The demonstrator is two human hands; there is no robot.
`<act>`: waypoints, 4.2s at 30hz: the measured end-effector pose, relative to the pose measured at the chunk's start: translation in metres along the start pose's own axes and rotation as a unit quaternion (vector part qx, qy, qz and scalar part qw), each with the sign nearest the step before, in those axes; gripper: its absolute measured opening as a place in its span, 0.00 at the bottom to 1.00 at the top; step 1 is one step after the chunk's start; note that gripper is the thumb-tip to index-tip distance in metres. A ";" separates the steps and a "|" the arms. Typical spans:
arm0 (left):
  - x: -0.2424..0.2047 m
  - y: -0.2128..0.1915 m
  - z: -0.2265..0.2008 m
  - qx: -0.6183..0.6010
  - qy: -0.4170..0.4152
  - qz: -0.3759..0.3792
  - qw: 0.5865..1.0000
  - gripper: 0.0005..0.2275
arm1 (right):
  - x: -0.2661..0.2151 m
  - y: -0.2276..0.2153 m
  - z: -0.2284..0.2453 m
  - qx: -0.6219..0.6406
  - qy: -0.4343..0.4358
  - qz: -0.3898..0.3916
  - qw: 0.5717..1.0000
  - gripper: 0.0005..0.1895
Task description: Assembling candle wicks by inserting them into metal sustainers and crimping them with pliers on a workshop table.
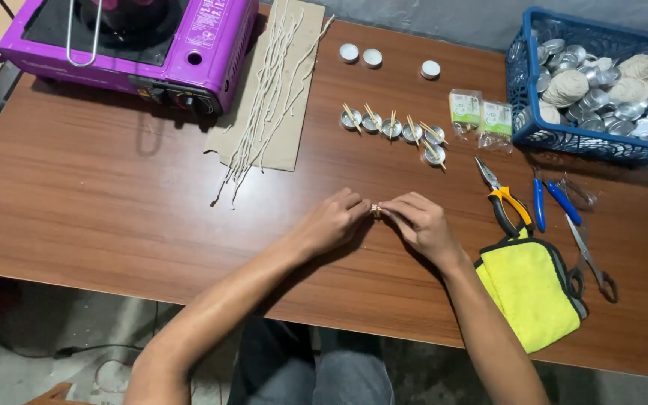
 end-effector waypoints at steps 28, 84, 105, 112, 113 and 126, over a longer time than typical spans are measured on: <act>0.011 -0.039 0.002 0.021 -0.040 0.017 0.999 0.04 | -0.014 -0.076 -0.035 -0.093 0.089 -0.177 0.976 0.05; 0.017 0.011 -0.013 -0.032 -0.040 -0.020 0.999 0.06 | -0.019 -0.032 0.016 0.060 0.181 -0.159 0.969 0.06; 0.030 -0.005 0.001 -0.104 -0.025 0.017 0.994 0.05 | -0.032 -0.029 0.017 0.061 0.216 -0.210 0.951 0.04; 0.024 0.010 0.005 -0.111 -0.030 0.019 0.993 0.05 | -0.037 -0.022 0.011 0.117 0.214 -0.232 0.942 0.11; 0.022 0.014 0.008 -0.108 -0.033 0.016 0.993 0.05 | -0.038 -0.021 0.009 0.130 0.229 -0.231 0.936 0.12; 0.019 0.016 0.001 -0.112 -0.050 0.014 0.992 0.04 | -0.038 -0.010 0.010 0.163 0.293 -0.227 0.914 0.09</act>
Point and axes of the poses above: each hand's wrist, its own x-axis towards the middle knuckle, its own y-axis out of the palm, z = x × y, the point moved 4 cm from there along x, towards the middle knuckle
